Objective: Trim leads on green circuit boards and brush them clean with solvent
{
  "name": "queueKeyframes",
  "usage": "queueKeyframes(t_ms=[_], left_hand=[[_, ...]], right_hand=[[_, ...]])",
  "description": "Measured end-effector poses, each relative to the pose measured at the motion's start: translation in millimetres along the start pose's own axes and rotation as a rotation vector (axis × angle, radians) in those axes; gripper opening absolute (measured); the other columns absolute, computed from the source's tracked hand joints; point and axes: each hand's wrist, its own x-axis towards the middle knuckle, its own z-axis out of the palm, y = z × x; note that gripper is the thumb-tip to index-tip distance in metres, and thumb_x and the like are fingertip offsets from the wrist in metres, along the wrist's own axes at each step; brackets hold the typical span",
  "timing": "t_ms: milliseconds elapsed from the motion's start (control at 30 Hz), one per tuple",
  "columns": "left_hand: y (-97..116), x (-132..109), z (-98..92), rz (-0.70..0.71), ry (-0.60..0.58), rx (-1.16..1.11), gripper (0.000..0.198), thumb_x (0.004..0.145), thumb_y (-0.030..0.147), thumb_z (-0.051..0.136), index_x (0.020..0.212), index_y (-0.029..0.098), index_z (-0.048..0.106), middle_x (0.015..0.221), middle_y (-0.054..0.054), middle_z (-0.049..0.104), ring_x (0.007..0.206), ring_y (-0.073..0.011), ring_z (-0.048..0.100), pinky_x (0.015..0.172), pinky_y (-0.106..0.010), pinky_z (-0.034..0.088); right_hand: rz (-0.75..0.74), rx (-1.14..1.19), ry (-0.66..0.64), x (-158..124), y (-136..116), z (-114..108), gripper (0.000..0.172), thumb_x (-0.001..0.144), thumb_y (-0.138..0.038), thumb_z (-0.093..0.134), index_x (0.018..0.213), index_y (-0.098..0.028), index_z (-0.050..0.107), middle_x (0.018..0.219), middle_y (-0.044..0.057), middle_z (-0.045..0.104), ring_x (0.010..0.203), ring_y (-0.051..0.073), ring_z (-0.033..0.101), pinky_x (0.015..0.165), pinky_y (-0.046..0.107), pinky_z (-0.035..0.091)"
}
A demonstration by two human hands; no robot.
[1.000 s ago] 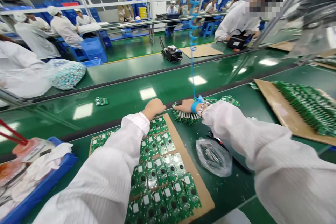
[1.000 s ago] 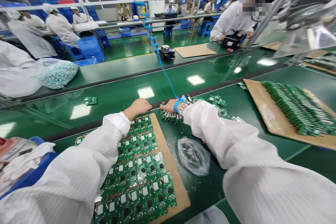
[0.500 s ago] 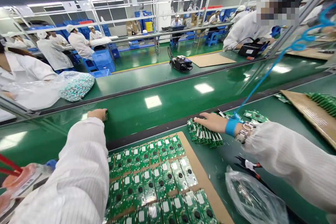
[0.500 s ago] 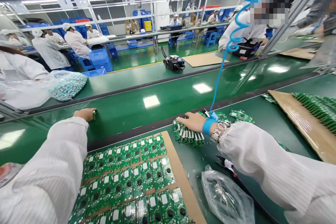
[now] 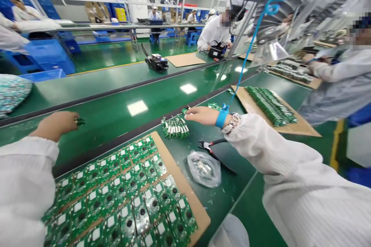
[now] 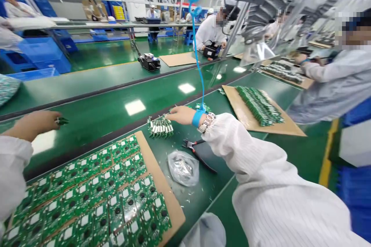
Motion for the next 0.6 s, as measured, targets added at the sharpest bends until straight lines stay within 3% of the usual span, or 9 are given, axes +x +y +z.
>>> queueKeyframes(t_ms=[100,200,333,400,467,600], left_hand=[[79,-13,-27.2,0.266,0.08,0.117,0.02,0.085,0.021,0.058,0.104,0.015,0.061,0.104,-0.004,0.061,0.098,-0.0232,0.058,0.086,-0.042,0.047],[179,-39,-46.9,0.629,0.143,0.147,0.023,0.082,0.014,0.056,0.101,0.024,0.064,0.105,-0.003,0.061,0.105,-0.0247,0.056,0.092,-0.039,0.039],[294,-56,-53.3,0.931,0.188,0.158,0.022,0.088,0.015,0.05,0.103,0.022,0.064,0.112,-0.006,0.061,0.112,-0.0211,0.053,0.099,-0.038,0.033],[329,-52,-48.1,0.988,0.181,0.186,0.02,0.089,0.026,0.054,0.105,0.017,0.062,0.115,-0.007,0.06,0.112,-0.0232,0.052,0.098,-0.046,0.038],[349,-44,-39.6,1.007,0.152,0.216,0.024,0.088,0.032,0.057,0.106,0.016,0.061,0.116,-0.008,0.06,0.11,-0.0232,0.054,0.096,-0.049,0.042],[360,-33,-22.6,0.965,0.07,0.246,0.028,0.088,0.033,0.058,0.11,0.016,0.059,0.117,-0.008,0.06,0.106,-0.0221,0.058,0.091,-0.046,0.048]], right_hand=[[-0.026,0.084,0.022,-33,13,-14,0.043,0.084,-0.045,0.053,0.115,-0.018,0.064,0.122,0.006,0.063,0.11,0.023,0.058,0.096,0.031,0.042],[-0.05,0.17,0.031,-67,25,-23,0.04,0.085,-0.042,0.051,0.113,-0.016,0.065,0.115,0.006,0.066,0.103,0.022,0.06,0.093,0.032,0.044],[-0.064,0.272,0.065,-103,48,-20,0.043,0.086,-0.04,0.048,0.116,-0.012,0.062,0.111,0.008,0.067,0.1,0.021,0.061,0.09,0.035,0.046],[-0.073,0.317,0.069,-115,64,-12,0.042,0.084,-0.039,0.05,0.114,-0.012,0.063,0.109,0.008,0.067,0.1,0.02,0.062,0.09,0.034,0.047],[-0.084,0.355,0.054,-123,81,-3,0.039,0.083,-0.038,0.052,0.11,-0.013,0.064,0.106,0.007,0.068,0.097,0.019,0.063,0.088,0.033,0.049],[-0.089,0.403,0.027,-131,105,13,0.034,0.081,-0.037,0.056,0.105,-0.014,0.066,0.1,0.007,0.07,0.093,0.018,0.064,0.085,0.033,0.051]])
